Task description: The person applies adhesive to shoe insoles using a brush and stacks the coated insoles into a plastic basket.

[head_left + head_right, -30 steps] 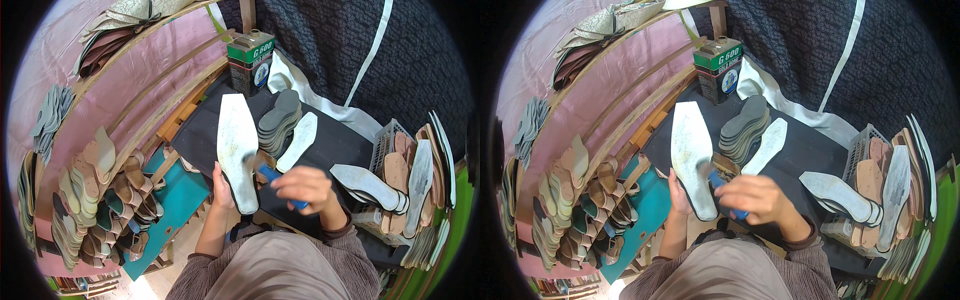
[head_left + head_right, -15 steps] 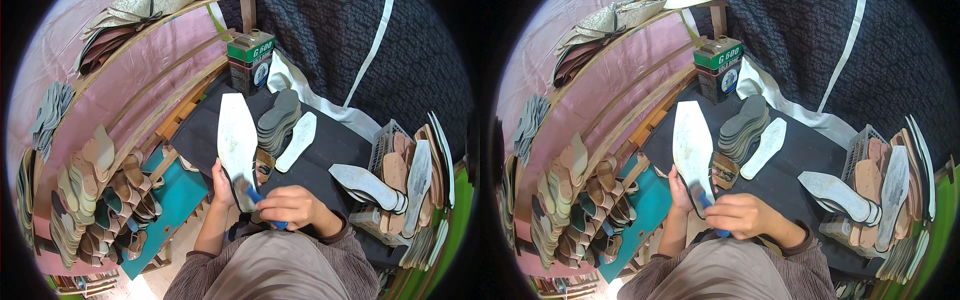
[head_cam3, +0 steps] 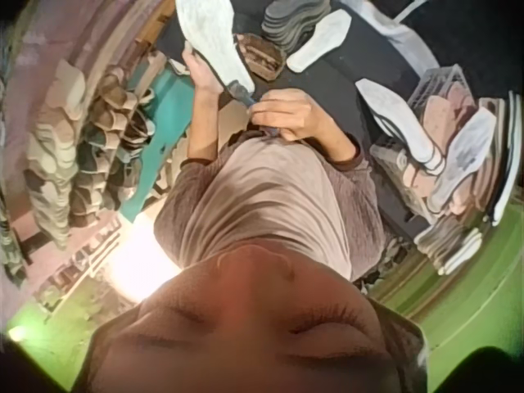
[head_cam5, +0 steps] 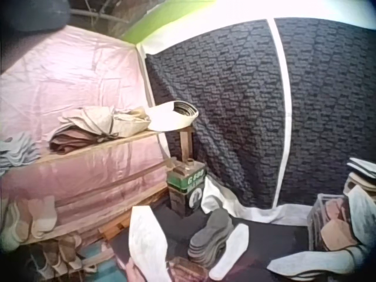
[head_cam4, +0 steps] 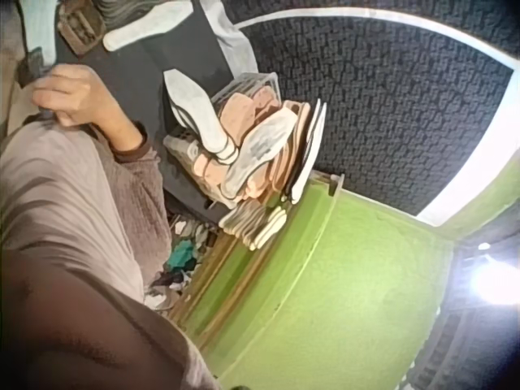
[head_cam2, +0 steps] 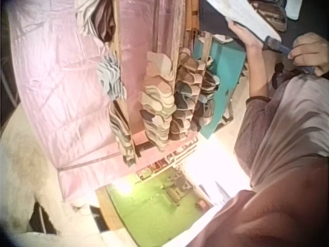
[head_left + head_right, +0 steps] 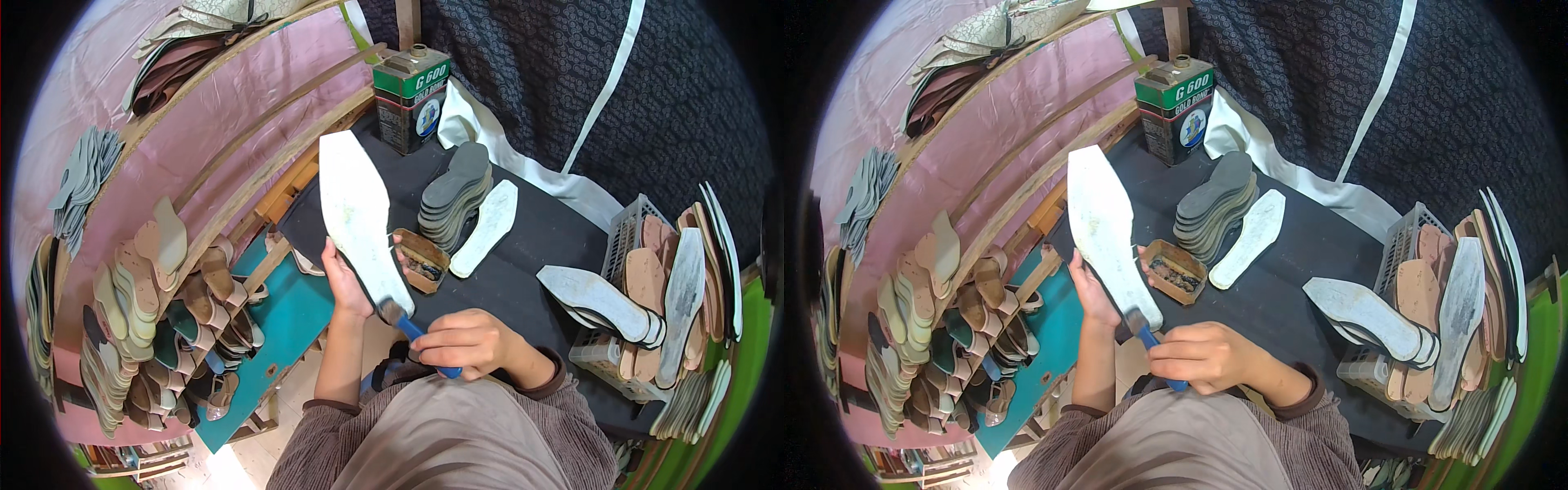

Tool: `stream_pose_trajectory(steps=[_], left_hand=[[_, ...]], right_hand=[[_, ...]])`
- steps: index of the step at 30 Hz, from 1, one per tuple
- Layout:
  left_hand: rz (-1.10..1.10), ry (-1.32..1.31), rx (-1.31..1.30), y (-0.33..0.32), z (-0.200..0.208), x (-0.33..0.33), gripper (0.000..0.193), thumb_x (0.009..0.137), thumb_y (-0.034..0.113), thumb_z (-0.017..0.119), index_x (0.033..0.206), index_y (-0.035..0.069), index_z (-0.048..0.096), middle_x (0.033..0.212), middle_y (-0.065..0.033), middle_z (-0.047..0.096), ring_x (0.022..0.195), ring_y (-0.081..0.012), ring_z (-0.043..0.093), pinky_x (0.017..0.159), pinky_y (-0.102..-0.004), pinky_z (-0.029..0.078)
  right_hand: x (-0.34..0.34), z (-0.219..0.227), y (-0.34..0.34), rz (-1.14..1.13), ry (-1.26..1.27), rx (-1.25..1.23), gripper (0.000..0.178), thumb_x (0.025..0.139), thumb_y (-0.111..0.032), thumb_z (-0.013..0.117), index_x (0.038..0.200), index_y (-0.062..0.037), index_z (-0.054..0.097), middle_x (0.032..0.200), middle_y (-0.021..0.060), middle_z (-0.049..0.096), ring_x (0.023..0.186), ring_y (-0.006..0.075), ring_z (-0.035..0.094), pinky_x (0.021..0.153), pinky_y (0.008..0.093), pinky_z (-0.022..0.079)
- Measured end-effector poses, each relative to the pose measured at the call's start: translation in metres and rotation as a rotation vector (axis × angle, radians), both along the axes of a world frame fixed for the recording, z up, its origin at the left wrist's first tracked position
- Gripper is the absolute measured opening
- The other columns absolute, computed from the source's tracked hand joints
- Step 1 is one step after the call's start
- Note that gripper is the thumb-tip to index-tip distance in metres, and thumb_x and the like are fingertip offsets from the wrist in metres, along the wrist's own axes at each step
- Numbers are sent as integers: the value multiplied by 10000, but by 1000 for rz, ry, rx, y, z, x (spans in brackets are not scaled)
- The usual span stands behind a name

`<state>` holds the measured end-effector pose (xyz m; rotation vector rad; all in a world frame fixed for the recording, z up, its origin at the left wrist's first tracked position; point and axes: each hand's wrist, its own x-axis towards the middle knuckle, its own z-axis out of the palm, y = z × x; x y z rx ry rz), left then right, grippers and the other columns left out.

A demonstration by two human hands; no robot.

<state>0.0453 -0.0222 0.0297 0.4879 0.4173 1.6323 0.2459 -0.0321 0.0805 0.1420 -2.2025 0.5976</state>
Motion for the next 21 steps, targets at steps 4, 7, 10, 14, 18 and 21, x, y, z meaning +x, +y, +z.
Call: stream_pose_trajectory(steps=[4,7,10,14,18,21], left_hand=[[-7,-18,19,-2,-2,-3,742,876,622,187,1250,24,419,1049,-205,568,788,-296,590,666,-436,511],[-2,23,-9,-3,-3,3,744,877,621,191,1244,18,425,1045,-208,572,784,-293,594,664,-436,514],[13,15,-30,-1,-3,5,747,880,618,192,1237,8,432,1031,-215,580,773,-293,601,655,-439,520],[22,-42,8,-3,3,6,747,887,609,187,1235,-5,432,1006,-218,593,758,-301,613,642,-444,528],[-14,42,-93,-11,-8,12,732,893,607,187,1240,12,434,1009,-197,597,755,-297,617,649,-434,527],[54,17,-250,-14,-12,27,726,892,612,184,1245,29,434,1010,-188,599,762,-294,619,651,-435,528]], right_hand=[[1,0,-2,17,-33,-61,335,532,50,566,858,-10,620,881,92,630,621,226,559,500,309,470],[5,10,0,37,-124,-80,333,525,51,564,849,-14,610,871,85,634,592,224,538,491,312,461],[6,14,0,35,-169,-96,331,517,50,559,838,-18,602,857,77,635,582,222,533,492,310,459],[7,19,3,-93,-95,-90,341,504,46,550,833,-19,611,850,83,640,607,228,560,520,305,474],[8,31,14,-144,-38,-70,358,490,47,533,827,-18,636,871,90,653,671,241,603,583,313,503],[5,39,24,-201,28,-6,364,490,47,533,834,-14,636,873,85,654,674,243,605,593,314,508]])
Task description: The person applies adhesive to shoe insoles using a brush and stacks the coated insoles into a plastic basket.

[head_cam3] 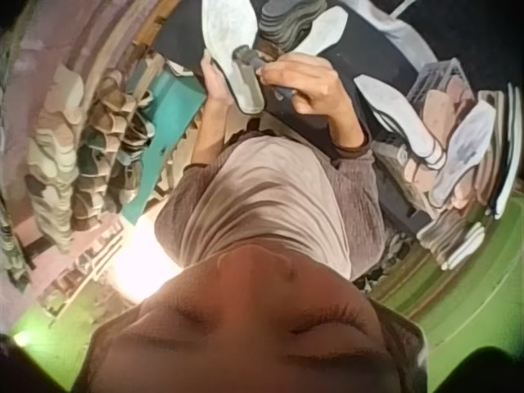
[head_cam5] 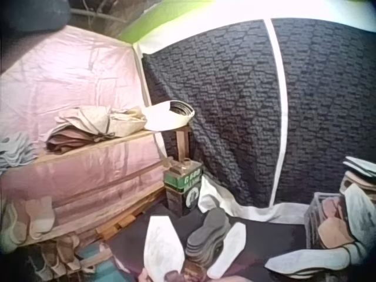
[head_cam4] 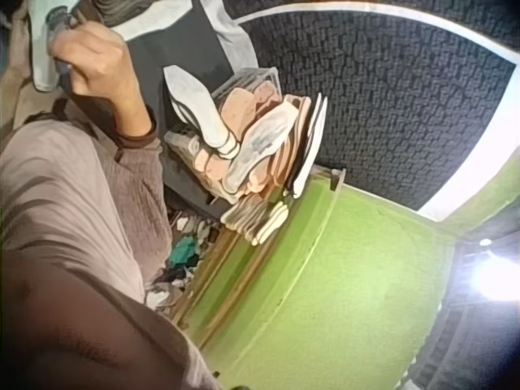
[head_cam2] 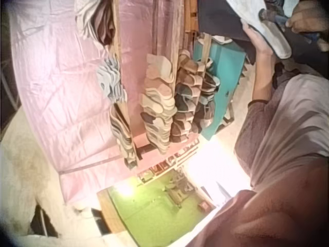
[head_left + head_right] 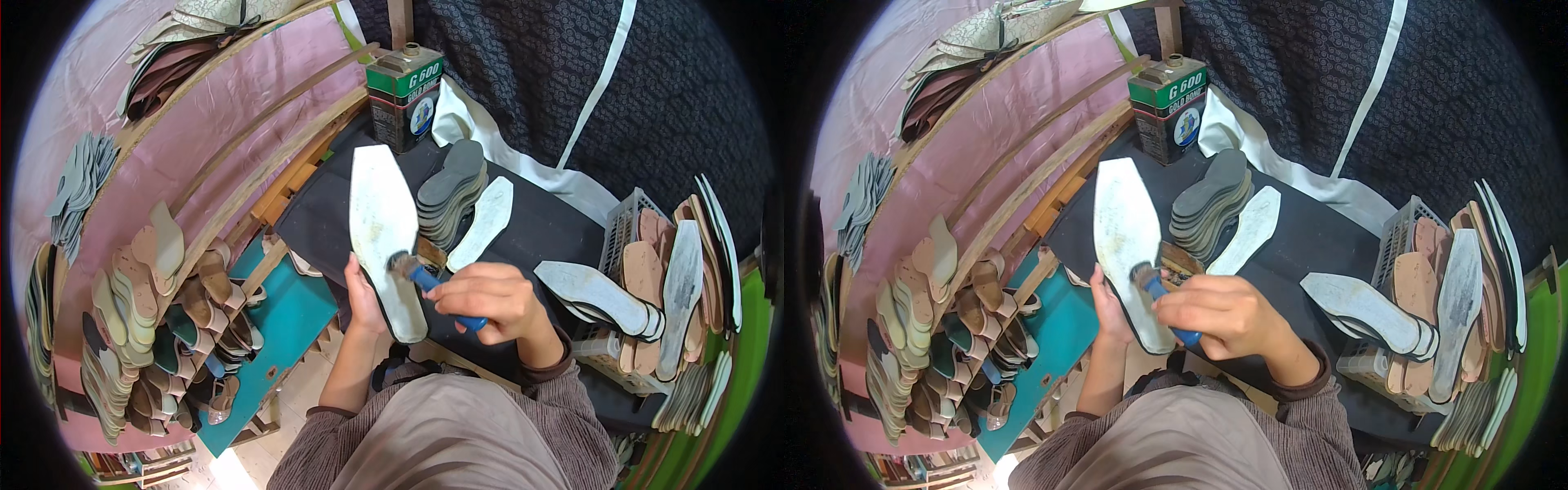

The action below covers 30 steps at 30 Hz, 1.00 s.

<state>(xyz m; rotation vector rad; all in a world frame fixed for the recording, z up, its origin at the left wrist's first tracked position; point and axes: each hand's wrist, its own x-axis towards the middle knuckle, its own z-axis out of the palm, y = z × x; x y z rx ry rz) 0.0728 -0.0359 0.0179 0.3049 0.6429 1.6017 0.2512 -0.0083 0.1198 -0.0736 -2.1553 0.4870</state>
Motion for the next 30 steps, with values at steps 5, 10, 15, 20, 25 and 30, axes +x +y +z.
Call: stream_pose_trajectory(steps=[5,10,15,20,25,30], left_hand=[[-262,75,156,-16,-1,3,759,889,615,156,1237,15,464,1027,-194,610,793,-288,621,670,-421,530],[-155,73,139,-19,-13,-20,783,877,624,153,1210,-8,474,970,-202,611,757,-283,621,634,-422,535],[11,27,116,-24,-6,-40,760,864,629,161,1236,23,429,980,-197,587,757,-294,601,621,-439,521],[-12,-5,133,-22,-4,-36,766,856,648,168,1245,44,431,977,-194,580,764,-294,589,617,-440,501],[-56,-25,138,-11,-4,-20,791,845,681,185,1230,42,449,971,-180,583,773,-280,580,624,-434,494],[37,-19,252,1,3,6,809,827,712,224,1242,43,409,954,-149,548,808,-267,553,678,-417,481]], right_hand=[[0,10,13,-204,131,67,358,508,77,589,855,0,633,850,131,659,714,258,638,635,303,514],[-4,-17,18,-383,236,-20,325,583,129,554,876,5,619,860,147,664,725,254,655,648,294,516],[-19,-58,23,-322,-93,-474,287,686,111,501,930,0,601,879,147,644,781,293,647,668,342,514],[-26,-102,31,-234,-214,-396,247,720,72,563,939,-34,604,1038,147,624,914,332,612,747,361,506],[-5,-108,25,-206,-390,-498,325,691,110,508,956,-49,608,1218,154,533,1018,340,573,834,366,487],[19,-100,17,-304,-441,-402,351,735,23,535,1074,-60,568,1252,170,484,1160,351,469,989,407,373]])
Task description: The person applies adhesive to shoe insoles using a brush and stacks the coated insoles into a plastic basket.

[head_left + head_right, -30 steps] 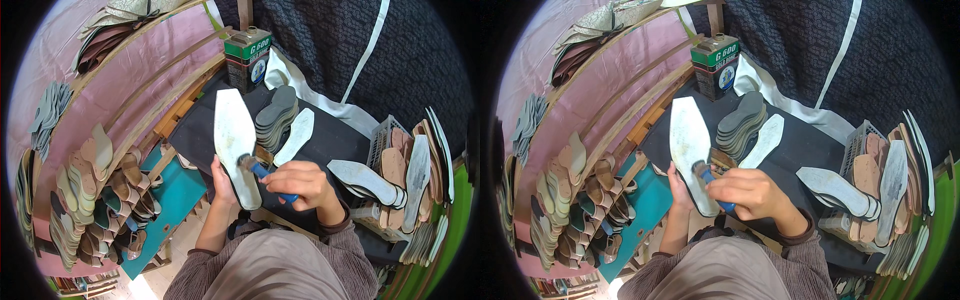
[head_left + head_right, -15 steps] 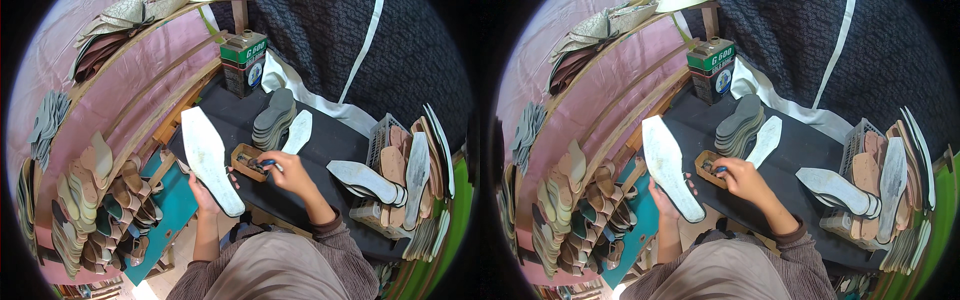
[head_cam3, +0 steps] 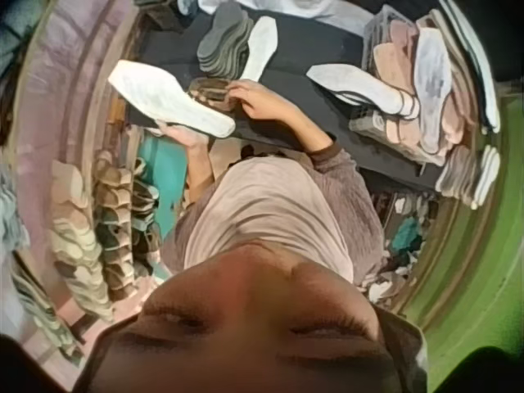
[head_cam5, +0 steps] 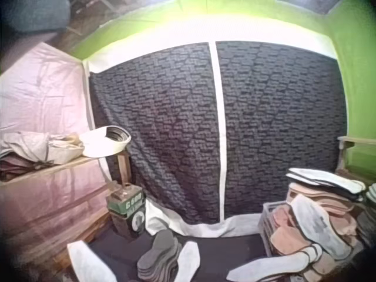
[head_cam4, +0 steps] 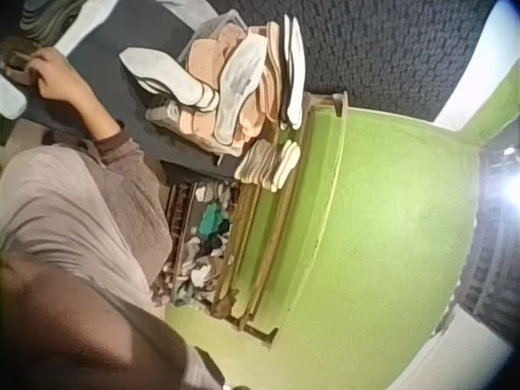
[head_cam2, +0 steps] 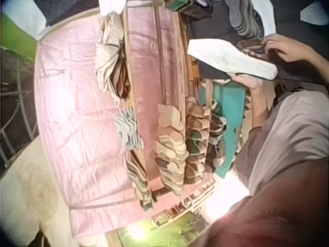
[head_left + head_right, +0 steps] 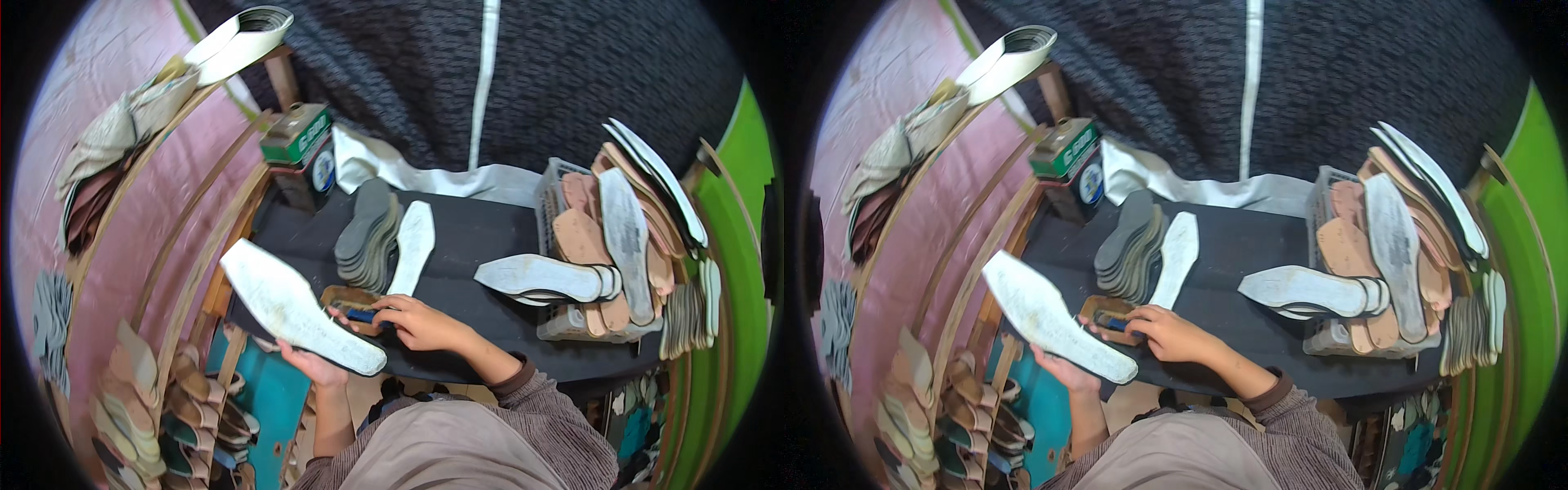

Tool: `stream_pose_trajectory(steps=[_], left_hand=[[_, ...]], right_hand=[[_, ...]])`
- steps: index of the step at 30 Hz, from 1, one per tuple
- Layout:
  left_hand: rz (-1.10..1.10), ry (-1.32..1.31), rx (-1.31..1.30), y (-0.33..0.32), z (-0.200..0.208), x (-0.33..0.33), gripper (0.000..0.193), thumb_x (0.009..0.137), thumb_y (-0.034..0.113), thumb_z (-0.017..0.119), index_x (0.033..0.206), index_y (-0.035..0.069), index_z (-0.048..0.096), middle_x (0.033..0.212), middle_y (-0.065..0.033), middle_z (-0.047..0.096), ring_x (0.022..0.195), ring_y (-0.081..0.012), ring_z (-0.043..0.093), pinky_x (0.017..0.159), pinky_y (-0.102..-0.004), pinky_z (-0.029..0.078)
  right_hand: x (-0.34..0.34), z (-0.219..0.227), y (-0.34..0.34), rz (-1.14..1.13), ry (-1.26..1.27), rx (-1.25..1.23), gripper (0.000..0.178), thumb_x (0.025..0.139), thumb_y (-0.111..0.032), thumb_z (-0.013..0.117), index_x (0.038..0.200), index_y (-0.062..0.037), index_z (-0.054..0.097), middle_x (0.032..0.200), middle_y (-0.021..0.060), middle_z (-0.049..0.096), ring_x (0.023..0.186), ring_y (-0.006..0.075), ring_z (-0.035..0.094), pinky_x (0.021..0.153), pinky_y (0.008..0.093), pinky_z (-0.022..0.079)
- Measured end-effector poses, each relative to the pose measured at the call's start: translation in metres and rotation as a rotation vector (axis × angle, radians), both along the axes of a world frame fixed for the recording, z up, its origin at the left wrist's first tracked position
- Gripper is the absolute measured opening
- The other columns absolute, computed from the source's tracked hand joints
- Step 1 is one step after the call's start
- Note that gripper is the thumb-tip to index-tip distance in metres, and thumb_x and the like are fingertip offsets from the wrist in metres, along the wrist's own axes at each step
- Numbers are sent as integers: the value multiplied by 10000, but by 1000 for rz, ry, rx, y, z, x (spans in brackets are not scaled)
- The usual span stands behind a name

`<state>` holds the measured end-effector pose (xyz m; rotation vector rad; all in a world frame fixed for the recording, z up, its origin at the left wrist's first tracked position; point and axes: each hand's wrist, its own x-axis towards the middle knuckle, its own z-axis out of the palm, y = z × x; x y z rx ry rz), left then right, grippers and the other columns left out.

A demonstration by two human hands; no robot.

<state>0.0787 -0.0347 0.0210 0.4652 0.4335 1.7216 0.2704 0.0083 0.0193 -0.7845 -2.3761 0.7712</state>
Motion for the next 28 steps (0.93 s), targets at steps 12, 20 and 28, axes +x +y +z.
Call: stream_pose_trajectory(steps=[12,20,28], left_hand=[[-100,116,272,3,18,94,786,886,674,204,1349,48,313,1252,-135,446,1158,-289,448,1021,-430,338],[-281,202,305,2,19,126,616,918,505,386,1425,298,106,1257,-78,377,1074,-280,437,863,-519,432],[-348,215,240,-3,-8,132,534,877,450,414,1318,186,270,1149,-49,435,981,-234,478,772,-455,449]], right_hand=[[48,59,-70,-283,146,-50,792,702,-240,734,1323,15,314,1188,261,487,1077,397,510,885,407,438],[178,151,-120,-1086,-213,453,767,631,-271,763,1268,20,450,1114,234,567,1004,360,559,871,402,436],[337,233,-129,-1512,-141,535,696,715,-351,722,1245,41,496,1070,235,611,920,307,626,820,360,477]])
